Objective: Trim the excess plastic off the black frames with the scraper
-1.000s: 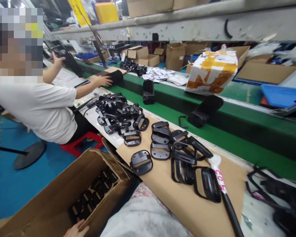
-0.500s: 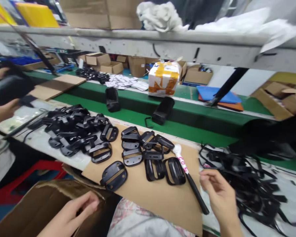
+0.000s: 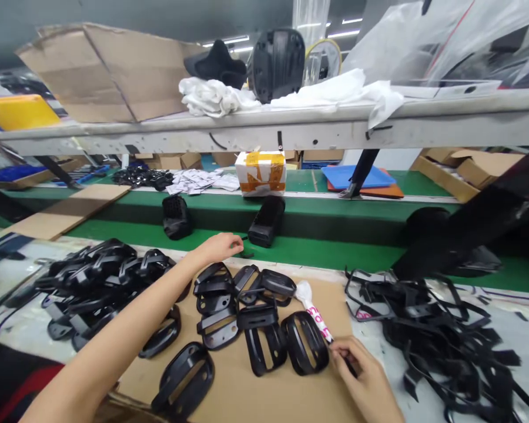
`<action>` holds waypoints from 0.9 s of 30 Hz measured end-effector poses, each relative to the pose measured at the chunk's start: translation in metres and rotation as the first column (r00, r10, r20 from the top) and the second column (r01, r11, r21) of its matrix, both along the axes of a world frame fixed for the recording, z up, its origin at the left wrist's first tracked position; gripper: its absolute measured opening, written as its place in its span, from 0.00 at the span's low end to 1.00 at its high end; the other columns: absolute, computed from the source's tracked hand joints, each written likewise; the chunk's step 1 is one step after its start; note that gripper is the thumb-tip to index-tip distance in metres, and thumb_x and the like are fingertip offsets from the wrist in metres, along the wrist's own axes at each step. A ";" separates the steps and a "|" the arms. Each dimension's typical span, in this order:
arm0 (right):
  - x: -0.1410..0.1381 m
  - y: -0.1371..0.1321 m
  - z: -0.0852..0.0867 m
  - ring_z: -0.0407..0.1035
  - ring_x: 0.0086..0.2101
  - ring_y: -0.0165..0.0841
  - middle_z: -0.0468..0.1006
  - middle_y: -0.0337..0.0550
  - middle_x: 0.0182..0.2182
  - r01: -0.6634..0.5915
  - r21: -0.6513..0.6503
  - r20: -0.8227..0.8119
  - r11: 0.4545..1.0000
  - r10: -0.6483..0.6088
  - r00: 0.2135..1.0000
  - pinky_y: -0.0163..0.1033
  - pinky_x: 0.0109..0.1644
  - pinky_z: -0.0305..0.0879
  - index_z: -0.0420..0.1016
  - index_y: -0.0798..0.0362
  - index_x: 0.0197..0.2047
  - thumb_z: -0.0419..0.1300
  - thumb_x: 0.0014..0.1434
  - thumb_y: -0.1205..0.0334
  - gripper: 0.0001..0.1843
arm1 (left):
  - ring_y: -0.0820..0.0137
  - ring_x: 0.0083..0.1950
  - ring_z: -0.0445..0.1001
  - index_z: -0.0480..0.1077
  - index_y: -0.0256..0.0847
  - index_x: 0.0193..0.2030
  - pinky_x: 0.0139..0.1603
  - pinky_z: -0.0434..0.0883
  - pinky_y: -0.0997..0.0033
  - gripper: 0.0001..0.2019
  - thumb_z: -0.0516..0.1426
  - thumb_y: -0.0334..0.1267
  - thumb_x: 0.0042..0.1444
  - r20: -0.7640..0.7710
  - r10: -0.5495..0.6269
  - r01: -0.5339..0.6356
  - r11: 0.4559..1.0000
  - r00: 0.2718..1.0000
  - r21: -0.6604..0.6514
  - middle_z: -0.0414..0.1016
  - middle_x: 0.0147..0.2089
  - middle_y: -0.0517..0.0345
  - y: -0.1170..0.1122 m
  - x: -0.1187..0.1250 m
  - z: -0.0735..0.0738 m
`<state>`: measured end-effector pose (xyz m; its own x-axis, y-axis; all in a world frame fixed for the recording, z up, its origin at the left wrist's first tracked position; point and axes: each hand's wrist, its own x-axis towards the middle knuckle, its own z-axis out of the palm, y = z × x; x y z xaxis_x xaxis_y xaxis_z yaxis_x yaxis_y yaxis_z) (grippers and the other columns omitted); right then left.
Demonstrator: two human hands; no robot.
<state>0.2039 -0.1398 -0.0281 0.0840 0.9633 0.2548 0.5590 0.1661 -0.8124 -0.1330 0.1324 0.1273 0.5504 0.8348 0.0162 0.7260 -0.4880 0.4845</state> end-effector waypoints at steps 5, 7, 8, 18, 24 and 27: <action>0.002 0.003 -0.001 0.75 0.29 0.34 0.79 0.39 0.29 0.012 0.010 -0.040 1.000 -0.012 0.999 0.33 0.34 0.73 0.80 0.47 0.38 0.60 0.68 0.57 0.08 | 0.74 0.34 0.72 0.68 0.39 0.29 0.44 0.65 0.75 0.10 0.59 0.37 0.62 -0.130 0.261 -0.268 0.963 0.957 -0.041 0.78 0.30 0.61 0.046 0.008 -0.043; 0.002 0.003 0.000 0.75 0.29 0.35 0.79 0.39 0.29 0.009 0.017 -0.039 1.000 -0.008 0.999 0.33 0.34 0.73 0.80 0.47 0.37 0.61 0.67 0.57 0.08 | 0.74 0.33 0.72 0.65 0.42 0.27 0.44 0.65 0.75 0.12 0.59 0.34 0.61 -0.123 0.293 -0.302 0.951 0.948 -0.062 0.77 0.27 0.62 0.051 0.009 -0.047; 0.002 0.003 -0.001 0.75 0.29 0.35 0.79 0.39 0.29 0.005 0.017 -0.039 1.000 -0.004 0.999 0.34 0.34 0.73 0.80 0.48 0.37 0.61 0.67 0.57 0.08 | 0.74 0.32 0.72 0.64 0.43 0.26 0.43 0.65 0.75 0.12 0.58 0.33 0.61 -0.109 0.303 -0.311 0.948 0.947 -0.070 0.76 0.25 0.63 0.052 0.008 -0.045; -0.013 0.002 0.037 0.77 0.33 0.34 0.80 0.39 0.32 0.023 0.055 -0.186 0.998 -0.013 0.982 0.33 0.39 0.76 0.80 0.46 0.44 0.63 0.66 0.62 0.05 | 0.71 0.30 0.74 0.67 0.43 0.37 0.35 0.68 0.73 0.08 0.58 0.44 0.62 0.238 0.369 -0.367 0.929 0.898 -0.053 0.75 0.29 0.65 -0.058 -0.014 0.026; -0.061 0.001 0.080 0.76 0.32 0.32 0.81 0.37 0.38 -0.300 0.050 -0.303 0.953 0.300 0.905 0.34 0.39 0.76 0.75 0.43 0.58 0.76 0.53 0.65 0.31 | 0.74 0.25 0.68 0.67 0.45 0.36 0.27 0.63 0.75 0.03 0.56 0.38 0.62 0.331 0.151 -0.097 0.980 0.932 -0.175 0.70 0.24 0.66 -0.177 0.066 0.013; -0.068 0.001 0.087 0.75 0.30 0.31 0.79 0.36 0.32 -0.364 0.106 -0.240 0.925 0.380 0.894 0.34 0.36 0.73 0.79 0.46 0.46 0.72 0.61 0.63 0.11 | 0.74 0.24 0.66 0.67 0.46 0.37 0.26 0.63 0.74 0.04 0.56 0.40 0.64 0.368 0.211 -0.131 0.964 0.905 -0.231 0.67 0.24 0.66 -0.185 0.091 -0.009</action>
<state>0.1357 -0.1391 0.0587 -0.2092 0.9211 0.3283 0.2260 0.3722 -0.9002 -0.0417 -0.0524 0.1183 0.3825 0.9236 0.0247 0.5255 -0.2395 0.8164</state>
